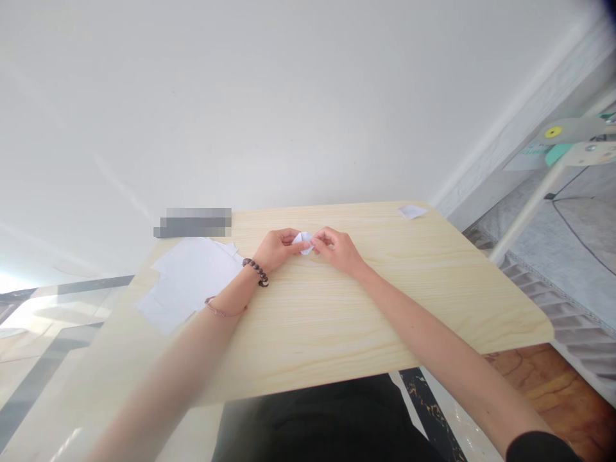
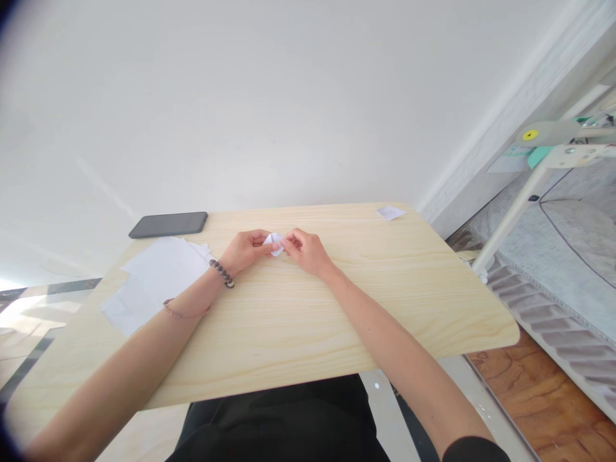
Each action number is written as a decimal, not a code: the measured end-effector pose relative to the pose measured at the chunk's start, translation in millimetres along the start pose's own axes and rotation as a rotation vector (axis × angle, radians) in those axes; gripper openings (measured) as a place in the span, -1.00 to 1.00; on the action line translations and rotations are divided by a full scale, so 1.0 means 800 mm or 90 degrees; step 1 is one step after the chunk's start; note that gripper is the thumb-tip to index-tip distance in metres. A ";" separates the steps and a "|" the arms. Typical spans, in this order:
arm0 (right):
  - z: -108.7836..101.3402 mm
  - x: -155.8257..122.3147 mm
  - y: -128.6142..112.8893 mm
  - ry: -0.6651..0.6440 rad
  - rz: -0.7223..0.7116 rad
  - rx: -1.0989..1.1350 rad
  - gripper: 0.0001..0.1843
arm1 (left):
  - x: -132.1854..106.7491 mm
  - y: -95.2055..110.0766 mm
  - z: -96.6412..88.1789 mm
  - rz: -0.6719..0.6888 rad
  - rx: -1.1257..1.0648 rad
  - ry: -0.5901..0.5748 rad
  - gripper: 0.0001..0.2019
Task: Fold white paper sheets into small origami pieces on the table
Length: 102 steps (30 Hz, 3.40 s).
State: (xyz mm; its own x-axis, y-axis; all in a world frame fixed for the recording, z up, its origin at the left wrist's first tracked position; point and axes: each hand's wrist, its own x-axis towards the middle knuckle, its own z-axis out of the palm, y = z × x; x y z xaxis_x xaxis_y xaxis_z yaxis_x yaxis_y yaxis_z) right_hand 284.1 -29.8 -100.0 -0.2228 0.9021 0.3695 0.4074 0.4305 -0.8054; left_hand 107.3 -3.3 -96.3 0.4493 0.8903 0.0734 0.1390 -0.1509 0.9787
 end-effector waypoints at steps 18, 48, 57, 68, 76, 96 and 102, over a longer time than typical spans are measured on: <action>0.001 0.001 -0.001 -0.047 0.014 0.033 -0.72 | -0.003 0.008 0.003 0.012 0.172 -0.048 -0.65; -0.002 0.003 0.005 -0.054 0.057 0.115 -0.71 | -0.009 0.013 0.012 0.051 0.249 -0.034 -0.55; -0.002 0.003 0.003 -0.033 0.069 0.109 -0.68 | -0.004 0.008 0.007 0.023 0.099 -0.021 -0.60; -0.005 0.002 0.004 -0.061 0.068 0.073 -0.71 | -0.003 0.002 0.004 0.012 0.052 -0.067 -0.65; -0.003 0.001 0.006 -0.035 0.102 0.123 -0.67 | 0.001 0.004 0.004 0.034 -0.024 0.022 -0.60; -0.001 -0.001 -0.003 -0.100 0.070 -0.037 -0.70 | 0.005 -0.001 0.000 0.019 -0.095 0.084 -0.70; -0.004 -0.002 -0.006 -0.119 0.036 -0.051 -0.68 | 0.006 -0.002 -0.003 -0.006 -0.102 0.054 -0.69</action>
State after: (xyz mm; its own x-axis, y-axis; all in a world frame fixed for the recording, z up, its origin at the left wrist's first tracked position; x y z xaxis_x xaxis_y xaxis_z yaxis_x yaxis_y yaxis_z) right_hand 285.8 -33.4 -95.4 -0.3545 0.9072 0.2263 0.4916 0.3867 -0.7802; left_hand 106.8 2.4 -96.9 0.3715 0.9256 0.0727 -0.0023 -0.0774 0.9970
